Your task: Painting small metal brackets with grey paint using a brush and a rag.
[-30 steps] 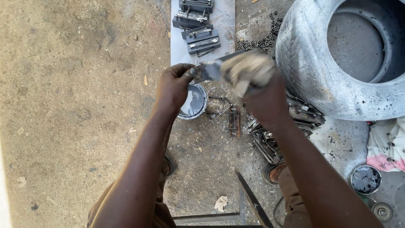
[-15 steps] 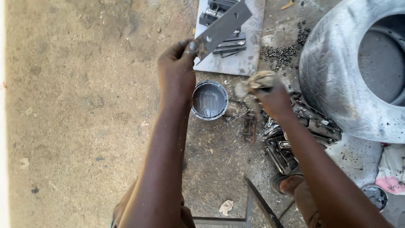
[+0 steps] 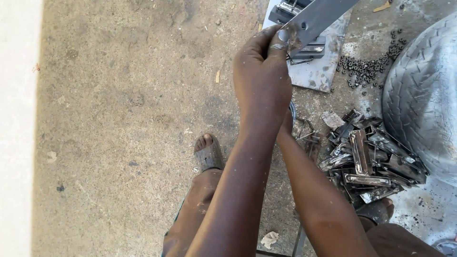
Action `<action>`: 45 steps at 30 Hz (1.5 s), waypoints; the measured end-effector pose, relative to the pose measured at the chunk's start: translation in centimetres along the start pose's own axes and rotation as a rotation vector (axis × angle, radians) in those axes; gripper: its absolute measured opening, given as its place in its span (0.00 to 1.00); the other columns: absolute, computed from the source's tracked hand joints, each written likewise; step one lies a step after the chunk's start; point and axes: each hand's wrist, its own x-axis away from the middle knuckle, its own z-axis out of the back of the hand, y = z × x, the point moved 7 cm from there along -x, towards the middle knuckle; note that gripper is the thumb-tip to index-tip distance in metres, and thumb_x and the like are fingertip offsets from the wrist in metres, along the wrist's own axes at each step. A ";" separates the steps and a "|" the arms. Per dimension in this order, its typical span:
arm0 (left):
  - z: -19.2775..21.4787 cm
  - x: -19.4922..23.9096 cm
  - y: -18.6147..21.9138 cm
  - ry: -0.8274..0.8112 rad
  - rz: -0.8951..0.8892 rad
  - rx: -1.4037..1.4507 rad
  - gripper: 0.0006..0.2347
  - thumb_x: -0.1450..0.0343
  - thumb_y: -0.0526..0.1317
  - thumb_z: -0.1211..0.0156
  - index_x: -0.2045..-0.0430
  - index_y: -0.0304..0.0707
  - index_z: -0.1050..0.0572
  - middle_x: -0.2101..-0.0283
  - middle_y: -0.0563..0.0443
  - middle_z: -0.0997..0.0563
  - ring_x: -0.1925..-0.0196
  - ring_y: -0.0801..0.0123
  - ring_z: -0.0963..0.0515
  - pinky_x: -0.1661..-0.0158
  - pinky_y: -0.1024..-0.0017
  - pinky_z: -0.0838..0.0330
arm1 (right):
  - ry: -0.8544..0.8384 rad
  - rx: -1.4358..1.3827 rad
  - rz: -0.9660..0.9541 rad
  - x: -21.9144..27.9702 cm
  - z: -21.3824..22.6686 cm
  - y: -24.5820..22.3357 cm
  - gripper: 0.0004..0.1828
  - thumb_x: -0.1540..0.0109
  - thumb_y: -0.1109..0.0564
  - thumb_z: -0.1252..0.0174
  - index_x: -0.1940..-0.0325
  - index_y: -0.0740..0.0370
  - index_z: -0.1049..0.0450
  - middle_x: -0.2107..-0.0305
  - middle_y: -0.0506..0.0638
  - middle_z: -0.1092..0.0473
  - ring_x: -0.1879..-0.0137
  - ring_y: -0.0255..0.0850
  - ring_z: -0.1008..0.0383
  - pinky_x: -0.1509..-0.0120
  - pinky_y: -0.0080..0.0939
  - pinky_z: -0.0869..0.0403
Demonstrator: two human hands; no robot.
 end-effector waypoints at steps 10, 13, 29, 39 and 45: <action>-0.6 0.3 -0.2 -0.015 -0.065 -0.083 0.16 0.32 0.47 0.45 0.58 0.41 0.16 0.64 0.54 0.11 0.62 0.75 0.16 0.62 0.69 0.22 | 0.026 -0.135 -0.172 3.9 5.2 3.8 0.29 0.38 0.51 0.33 0.37 0.67 0.30 0.51 0.59 0.24 0.48 0.57 0.23 0.47 0.58 0.28; -0.7 0.4 -0.6 -0.048 0.011 -0.062 0.14 0.30 0.44 0.45 0.57 0.40 0.16 0.62 0.52 0.11 0.61 0.72 0.17 0.60 0.68 0.20 | 0.039 -0.132 -0.285 4.8 4.3 5.1 0.35 0.38 0.43 0.33 0.37 0.70 0.31 0.51 0.59 0.23 0.49 0.53 0.22 0.50 0.57 0.30; -0.7 -0.2 -0.4 -0.041 -0.113 0.045 0.14 0.31 0.44 0.42 0.57 0.37 0.17 0.61 0.53 0.12 0.56 0.74 0.16 0.54 0.70 0.21 | 0.119 -0.079 -0.076 8.3 7.3 4.6 0.21 0.39 0.55 0.31 0.46 0.65 0.28 0.59 0.56 0.22 0.62 0.47 0.19 0.65 0.45 0.21; -1.1 -0.6 -0.9 -0.111 -0.076 0.064 0.09 0.30 0.39 0.41 0.63 0.36 0.16 0.66 0.49 0.12 0.62 0.70 0.16 0.60 0.69 0.19 | -0.091 0.079 0.176 10.4 11.9 -0.9 0.15 0.41 0.55 0.30 0.51 0.55 0.20 0.61 0.50 0.20 0.59 0.45 0.20 0.65 0.47 0.22; -2.1 -0.5 -3.6 -0.228 -0.171 -0.100 0.10 0.28 0.40 0.42 0.57 0.38 0.17 0.62 0.42 0.14 0.53 0.59 0.16 0.52 0.58 0.25 | 0.030 -1.179 0.134 9.3 26.1 1.5 0.05 0.38 0.63 0.41 0.60 0.55 0.24 0.66 0.51 0.23 0.61 0.49 0.16 0.57 0.48 0.13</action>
